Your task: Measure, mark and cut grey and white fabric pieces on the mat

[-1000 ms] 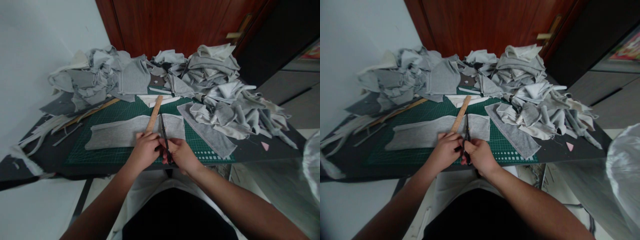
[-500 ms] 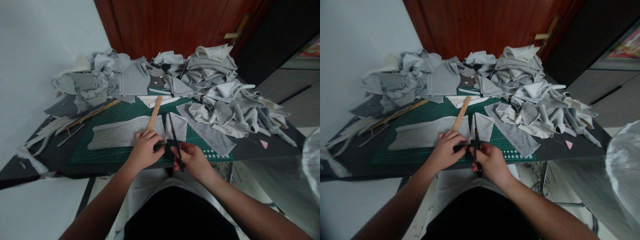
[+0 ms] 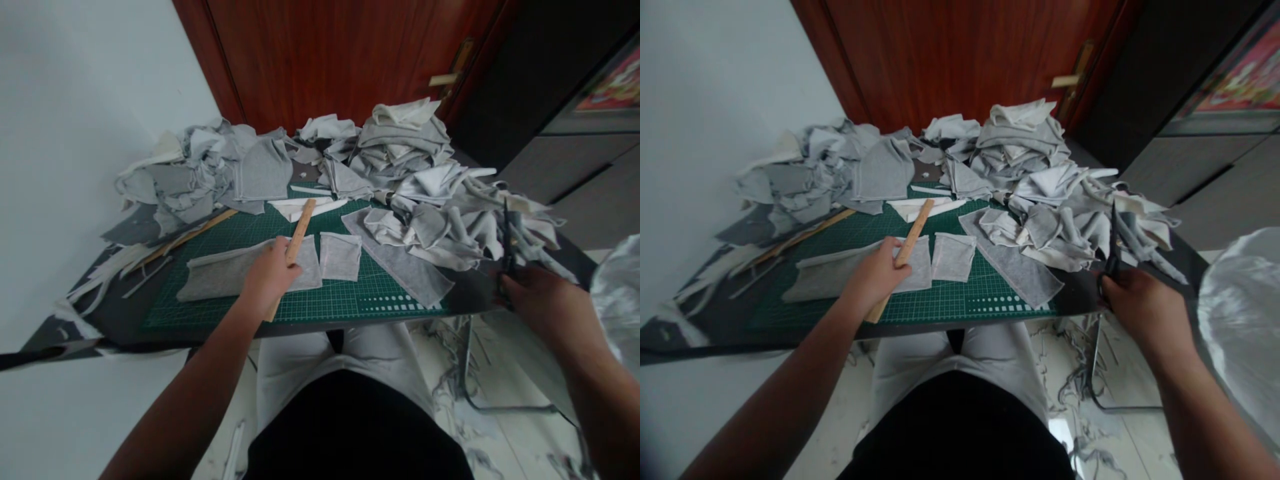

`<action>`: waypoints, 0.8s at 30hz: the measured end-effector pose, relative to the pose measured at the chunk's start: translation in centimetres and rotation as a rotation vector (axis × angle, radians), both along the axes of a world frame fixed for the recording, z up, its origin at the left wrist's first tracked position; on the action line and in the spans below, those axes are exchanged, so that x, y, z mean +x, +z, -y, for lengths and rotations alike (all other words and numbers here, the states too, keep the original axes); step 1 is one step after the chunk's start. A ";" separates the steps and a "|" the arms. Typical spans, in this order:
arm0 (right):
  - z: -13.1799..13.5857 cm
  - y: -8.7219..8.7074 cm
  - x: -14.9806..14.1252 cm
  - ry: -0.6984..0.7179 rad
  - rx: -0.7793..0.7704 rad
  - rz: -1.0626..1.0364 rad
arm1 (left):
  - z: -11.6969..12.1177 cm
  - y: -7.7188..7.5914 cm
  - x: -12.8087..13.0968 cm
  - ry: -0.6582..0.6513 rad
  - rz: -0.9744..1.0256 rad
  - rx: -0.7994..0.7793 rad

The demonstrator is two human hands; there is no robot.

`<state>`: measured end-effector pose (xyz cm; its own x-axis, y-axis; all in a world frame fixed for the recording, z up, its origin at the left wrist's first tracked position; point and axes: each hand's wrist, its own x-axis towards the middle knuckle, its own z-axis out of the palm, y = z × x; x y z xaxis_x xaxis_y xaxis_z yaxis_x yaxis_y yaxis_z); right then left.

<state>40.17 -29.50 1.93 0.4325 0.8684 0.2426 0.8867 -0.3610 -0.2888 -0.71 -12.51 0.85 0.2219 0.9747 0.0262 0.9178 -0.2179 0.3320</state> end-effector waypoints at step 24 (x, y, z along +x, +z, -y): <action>-7.2 -1.8 -23.8 1.091 0.063 -0.042 | -3.5 4.0 -19.1 0.223 -0.183 0.122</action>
